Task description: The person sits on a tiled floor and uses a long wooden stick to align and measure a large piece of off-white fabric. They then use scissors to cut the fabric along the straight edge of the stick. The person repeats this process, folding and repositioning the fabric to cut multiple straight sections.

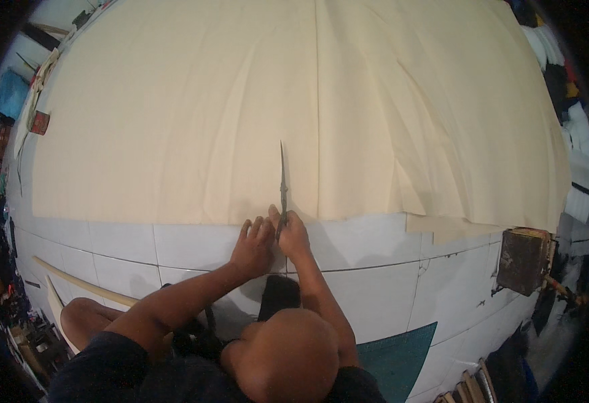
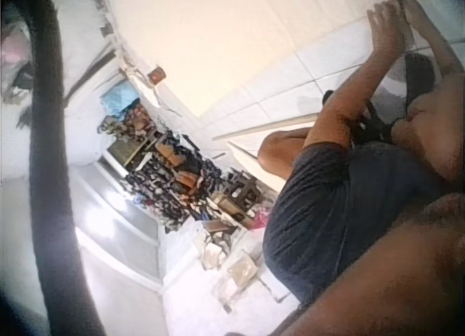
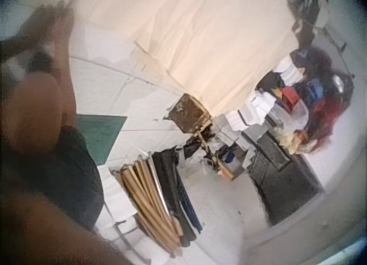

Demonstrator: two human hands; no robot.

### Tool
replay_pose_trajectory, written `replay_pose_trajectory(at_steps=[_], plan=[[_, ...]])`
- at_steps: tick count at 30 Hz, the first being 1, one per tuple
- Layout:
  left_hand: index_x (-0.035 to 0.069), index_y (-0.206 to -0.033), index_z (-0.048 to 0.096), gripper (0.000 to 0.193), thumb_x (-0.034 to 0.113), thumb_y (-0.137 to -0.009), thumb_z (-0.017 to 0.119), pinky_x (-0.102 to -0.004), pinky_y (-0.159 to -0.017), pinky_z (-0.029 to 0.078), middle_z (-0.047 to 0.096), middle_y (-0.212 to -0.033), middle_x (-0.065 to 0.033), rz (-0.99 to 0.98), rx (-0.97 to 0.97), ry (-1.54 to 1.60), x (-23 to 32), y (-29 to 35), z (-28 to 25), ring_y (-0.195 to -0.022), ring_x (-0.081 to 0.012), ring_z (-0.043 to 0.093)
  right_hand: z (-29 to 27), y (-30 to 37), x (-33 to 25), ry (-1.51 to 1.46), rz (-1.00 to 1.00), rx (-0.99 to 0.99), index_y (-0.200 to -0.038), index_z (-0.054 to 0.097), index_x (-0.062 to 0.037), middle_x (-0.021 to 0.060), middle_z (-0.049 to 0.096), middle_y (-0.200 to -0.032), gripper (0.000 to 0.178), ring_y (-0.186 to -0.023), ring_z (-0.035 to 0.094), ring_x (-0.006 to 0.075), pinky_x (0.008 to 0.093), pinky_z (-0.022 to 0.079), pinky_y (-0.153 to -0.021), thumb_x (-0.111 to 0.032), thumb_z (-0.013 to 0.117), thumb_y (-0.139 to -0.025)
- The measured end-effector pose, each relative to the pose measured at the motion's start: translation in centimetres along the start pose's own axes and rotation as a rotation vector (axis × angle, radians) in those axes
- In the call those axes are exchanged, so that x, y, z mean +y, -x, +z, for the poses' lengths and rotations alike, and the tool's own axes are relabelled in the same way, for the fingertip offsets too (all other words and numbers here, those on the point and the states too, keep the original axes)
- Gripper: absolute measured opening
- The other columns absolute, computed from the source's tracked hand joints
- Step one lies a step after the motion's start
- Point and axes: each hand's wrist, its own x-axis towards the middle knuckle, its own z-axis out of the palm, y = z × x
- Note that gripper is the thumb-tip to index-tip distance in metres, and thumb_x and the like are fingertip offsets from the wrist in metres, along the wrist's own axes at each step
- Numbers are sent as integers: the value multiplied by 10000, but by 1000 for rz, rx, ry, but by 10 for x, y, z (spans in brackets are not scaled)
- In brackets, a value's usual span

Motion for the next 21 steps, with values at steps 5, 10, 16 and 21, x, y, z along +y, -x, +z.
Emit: replay_pose_trajectory(at_steps=[5, 10, 16, 21], plan=[[-92, -1311, 489, 584, 174, -802, 592, -606, -1132, 247, 383, -1412, -287, 33, -26, -7, 0, 0, 4, -1354, -457, 345, 2, -5, -3, -92, 68, 9, -721, 533, -65, -6, 488, -568, 533, -481, 480, 105, 252, 396, -469, -546, 660, -912], [-99, -1322, 471, 613, 158, -778, 591, -610, -1134, 246, 383, -1408, -285, 24, -45, -2, -5, 3, 9, -1366, -449, 326, 8, 9, -22, 22, 85, 47, -711, 545, -53, 5, 492, -545, 540, -470, 496, 105, 260, 402, -462, -540, 657, -917], [-116, -1329, 454, 628, 146, -771, 579, -596, -1149, 234, 365, -1422, -287, 35, -112, -1, -1, 0, -1, -1375, -451, 311, 5, -18, -26, 5, 48, 35, -670, 509, -71, 9, 477, -546, 547, -451, 485, 111, 281, 398, -429, -534, 647, -926], [-130, -1350, 414, 676, 150, -757, 577, -589, -1151, 237, 354, -1431, -295, 32, -135, 14, -1, -3, -4, -1371, -461, 311, 9, -48, -30, 8, 65, 63, -643, 478, -86, 6, 465, -551, 562, -450, 482, 110, 286, 400, -432, -544, 650, -921]])
